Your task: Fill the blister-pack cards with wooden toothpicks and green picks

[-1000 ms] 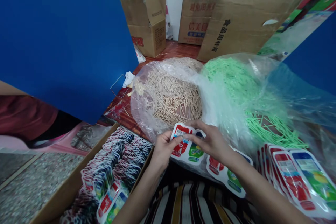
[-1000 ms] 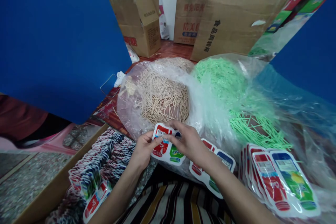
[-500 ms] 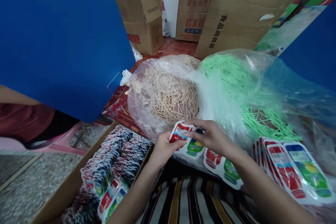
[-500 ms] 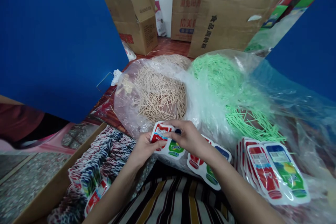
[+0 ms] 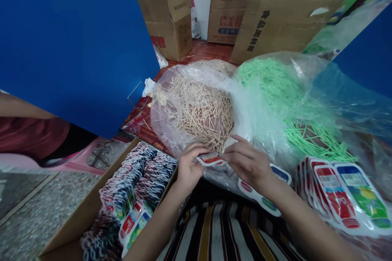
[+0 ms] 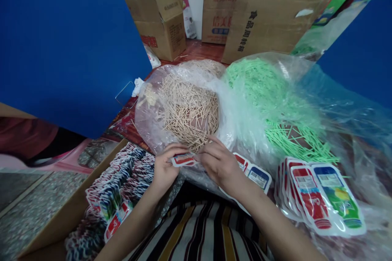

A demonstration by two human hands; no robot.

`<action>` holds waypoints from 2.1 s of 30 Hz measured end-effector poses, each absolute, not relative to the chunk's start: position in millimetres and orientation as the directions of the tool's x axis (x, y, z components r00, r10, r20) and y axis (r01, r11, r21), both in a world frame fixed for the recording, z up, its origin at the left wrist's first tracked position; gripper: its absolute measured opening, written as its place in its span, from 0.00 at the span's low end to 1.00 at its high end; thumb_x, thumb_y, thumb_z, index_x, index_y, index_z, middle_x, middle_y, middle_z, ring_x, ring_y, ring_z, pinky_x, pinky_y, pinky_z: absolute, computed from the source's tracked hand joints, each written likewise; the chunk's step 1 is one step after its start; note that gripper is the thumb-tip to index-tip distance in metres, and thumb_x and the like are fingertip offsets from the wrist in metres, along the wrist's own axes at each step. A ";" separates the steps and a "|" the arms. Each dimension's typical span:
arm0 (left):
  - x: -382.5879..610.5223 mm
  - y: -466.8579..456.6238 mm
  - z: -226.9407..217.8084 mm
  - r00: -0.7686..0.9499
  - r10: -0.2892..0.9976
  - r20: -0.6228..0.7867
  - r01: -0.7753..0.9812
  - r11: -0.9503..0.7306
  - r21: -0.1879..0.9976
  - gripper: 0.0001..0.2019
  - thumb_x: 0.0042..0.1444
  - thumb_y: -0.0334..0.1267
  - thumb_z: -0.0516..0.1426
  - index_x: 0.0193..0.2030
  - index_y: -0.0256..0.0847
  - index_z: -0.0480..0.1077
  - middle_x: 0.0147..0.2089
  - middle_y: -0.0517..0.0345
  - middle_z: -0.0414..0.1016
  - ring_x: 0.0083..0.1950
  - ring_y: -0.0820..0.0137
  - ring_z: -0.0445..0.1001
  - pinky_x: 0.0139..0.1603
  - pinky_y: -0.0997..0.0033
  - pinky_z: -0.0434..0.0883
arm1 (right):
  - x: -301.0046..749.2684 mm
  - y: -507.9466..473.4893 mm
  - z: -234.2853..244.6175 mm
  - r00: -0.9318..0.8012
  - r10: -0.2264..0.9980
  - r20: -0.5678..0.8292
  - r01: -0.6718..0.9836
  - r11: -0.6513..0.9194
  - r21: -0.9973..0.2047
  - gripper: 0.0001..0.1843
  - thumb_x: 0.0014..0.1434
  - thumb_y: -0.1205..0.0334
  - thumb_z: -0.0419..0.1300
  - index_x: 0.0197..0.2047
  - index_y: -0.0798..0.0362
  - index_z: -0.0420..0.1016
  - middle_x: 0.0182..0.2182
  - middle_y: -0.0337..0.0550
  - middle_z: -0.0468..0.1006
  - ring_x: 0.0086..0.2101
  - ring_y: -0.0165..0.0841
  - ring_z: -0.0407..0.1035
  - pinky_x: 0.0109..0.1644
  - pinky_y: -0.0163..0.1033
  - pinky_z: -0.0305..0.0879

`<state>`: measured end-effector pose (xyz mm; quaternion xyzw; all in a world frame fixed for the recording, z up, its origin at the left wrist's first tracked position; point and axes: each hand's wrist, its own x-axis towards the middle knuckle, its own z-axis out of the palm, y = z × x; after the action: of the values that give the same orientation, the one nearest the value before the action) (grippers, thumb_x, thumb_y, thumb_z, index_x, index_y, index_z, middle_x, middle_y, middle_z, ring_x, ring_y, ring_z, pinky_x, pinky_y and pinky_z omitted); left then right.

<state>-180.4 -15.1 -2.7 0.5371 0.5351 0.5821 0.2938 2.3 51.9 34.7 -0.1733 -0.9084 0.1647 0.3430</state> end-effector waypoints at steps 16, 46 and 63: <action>-180.8 -20.5 2.2 0.088 0.643 0.760 0.647 -0.618 0.447 0.13 0.59 0.33 0.54 0.50 0.44 0.72 0.50 0.48 0.76 0.54 0.60 0.70 0.57 0.49 0.66 | 29.7 33.9 46.4 -0.739 0.124 0.662 0.190 0.981 0.028 0.11 0.61 0.69 0.54 0.43 0.48 0.75 0.36 0.42 0.80 0.41 0.34 0.72 0.61 0.52 0.61; -122.8 -33.9 41.0 0.124 0.944 0.307 0.428 -0.330 0.841 0.12 0.55 0.34 0.56 0.47 0.38 0.72 0.50 0.46 0.76 0.54 0.60 0.72 0.55 0.59 0.68 | 59.4 18.1 47.9 -0.559 0.462 0.689 0.320 0.886 -0.334 0.04 0.60 0.69 0.56 0.39 0.55 0.71 0.29 0.41 0.75 0.32 0.30 0.69 0.49 0.43 0.68; -43.9 -4.7 30.9 -0.054 0.973 -0.223 -0.248 0.203 0.947 0.09 0.42 0.35 0.66 0.31 0.34 0.75 0.27 0.59 0.78 0.29 0.71 0.75 0.33 0.75 0.72 | 115.1 27.0 57.5 -0.392 0.897 0.207 0.635 0.426 -0.644 0.14 0.64 0.54 0.51 0.31 0.54 0.67 0.24 0.40 0.73 0.25 0.30 0.66 0.30 0.33 0.55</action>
<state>-43.9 -4.7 30.9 0.3581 0.5065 0.5199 0.5872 115.1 27.0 57.5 -0.4792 -0.7991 0.2395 0.2730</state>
